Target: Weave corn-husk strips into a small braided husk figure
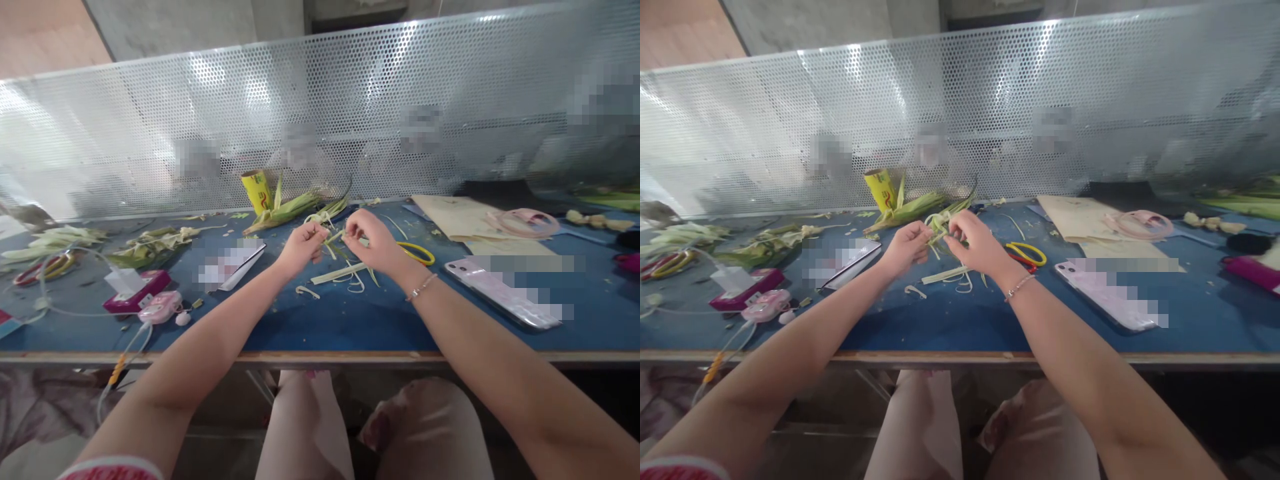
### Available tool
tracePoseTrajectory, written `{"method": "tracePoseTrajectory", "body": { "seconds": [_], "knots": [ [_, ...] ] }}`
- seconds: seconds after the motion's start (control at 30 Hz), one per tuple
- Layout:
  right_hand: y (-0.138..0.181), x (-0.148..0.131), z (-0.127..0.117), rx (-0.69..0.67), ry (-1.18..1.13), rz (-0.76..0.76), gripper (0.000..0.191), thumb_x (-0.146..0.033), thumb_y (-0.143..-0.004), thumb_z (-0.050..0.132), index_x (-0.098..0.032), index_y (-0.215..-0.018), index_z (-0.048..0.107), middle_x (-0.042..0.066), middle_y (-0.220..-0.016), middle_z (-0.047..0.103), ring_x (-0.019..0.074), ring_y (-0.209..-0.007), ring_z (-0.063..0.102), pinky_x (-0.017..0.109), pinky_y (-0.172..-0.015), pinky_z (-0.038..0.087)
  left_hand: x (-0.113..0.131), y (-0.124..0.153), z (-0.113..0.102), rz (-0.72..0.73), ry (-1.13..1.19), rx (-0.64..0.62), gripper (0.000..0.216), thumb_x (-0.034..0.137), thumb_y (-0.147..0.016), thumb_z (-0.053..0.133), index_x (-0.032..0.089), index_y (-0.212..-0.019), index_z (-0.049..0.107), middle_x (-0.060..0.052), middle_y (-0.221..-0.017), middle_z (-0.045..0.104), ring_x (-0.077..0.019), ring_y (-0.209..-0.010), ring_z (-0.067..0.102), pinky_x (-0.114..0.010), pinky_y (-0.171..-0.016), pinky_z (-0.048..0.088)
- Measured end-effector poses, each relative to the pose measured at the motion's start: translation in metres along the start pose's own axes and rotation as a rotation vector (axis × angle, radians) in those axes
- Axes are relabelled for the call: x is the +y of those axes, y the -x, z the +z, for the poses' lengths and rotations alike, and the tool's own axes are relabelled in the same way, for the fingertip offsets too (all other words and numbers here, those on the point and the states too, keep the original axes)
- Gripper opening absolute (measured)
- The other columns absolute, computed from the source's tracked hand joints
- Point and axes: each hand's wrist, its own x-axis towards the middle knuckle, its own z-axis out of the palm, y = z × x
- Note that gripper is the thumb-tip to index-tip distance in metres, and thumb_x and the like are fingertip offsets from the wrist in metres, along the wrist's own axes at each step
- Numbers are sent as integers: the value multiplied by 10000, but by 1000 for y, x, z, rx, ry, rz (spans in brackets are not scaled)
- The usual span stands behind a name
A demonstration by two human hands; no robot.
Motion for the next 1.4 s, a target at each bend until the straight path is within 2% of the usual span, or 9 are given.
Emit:
{"method": "tracePoseTrajectory", "body": {
  "seconds": [0.07,0.1,0.2,0.27,0.43,0.57,0.83,1.13,1.4],
  "knots": [
    [0,1,-3,37,67,-33,146,-242,-801,544,-207,-927,478,73,-961,499,187,-869,479,325,-718,411,-2,-2,-6,-3,-141,-3,366,454,-710,657,176,-636,432,113,-386,305,-32,-325,298,-186,-396,282],
    [0,2,-3,-11,98,-49,186,-258,-801,559,-207,-962,483,84,-994,504,200,-909,480,336,-748,413,-3,-3,-8,6,-235,2,350,452,-726,640,169,-625,460,96,-383,347,-43,-334,337,-194,-408,294],
    [1,2,0,-254,157,-84,109,-292,-837,543,-196,-880,516,68,-891,537,202,-872,495,346,-768,405,-4,-4,-11,37,-451,26,340,453,-756,600,149,-610,551,47,-395,446,-70,-373,423,-208,-439,309],
    [1,2,4,-311,174,-81,112,-276,-864,507,-190,-794,513,49,-795,532,181,-786,490,328,-726,397,-3,-4,-10,43,-475,45,338,452,-760,593,148,-616,571,42,-400,457,-74,-381,428,-208,-441,304],
    [3,-1,9,-250,214,-66,130,-271,-860,511,-182,-766,505,37,-748,520,156,-703,452,300,-660,357,-1,-5,-7,109,-398,59,312,434,-760,603,144,-660,546,45,-473,486,-60,-434,442,-191,-465,334],
    [4,-6,10,-201,264,-37,135,-253,-866,474,-181,-754,490,44,-735,512,164,-692,442,307,-654,347,-2,-5,-6,113,-259,83,322,430,-698,671,140,-671,535,41,-528,512,-57,-484,482,-193,-517,400],
    [2,-8,9,-111,256,-52,205,-208,-906,360,-186,-770,511,62,-747,536,182,-743,476,314,-695,368,3,2,3,-49,183,48,343,321,-548,802,111,-719,592,22,-586,575,-65,-557,546,-223,-613,482],
    [0,-6,9,-112,209,-41,209,-220,-903,373,-192,-744,506,59,-755,541,180,-760,483,307,-705,366,3,1,1,-36,183,95,286,297,-605,768,124,-715,569,21,-629,592,-87,-629,579,-234,-626,495],
    [0,-11,5,-168,70,-2,197,-217,-895,380,-200,-708,437,14,-701,494,137,-674,455,275,-653,343,4,-3,-8,13,120,-45,251,292,-625,758,116,-716,604,4,-619,590,-71,-590,554,-213,-621,462]
  ]
}}
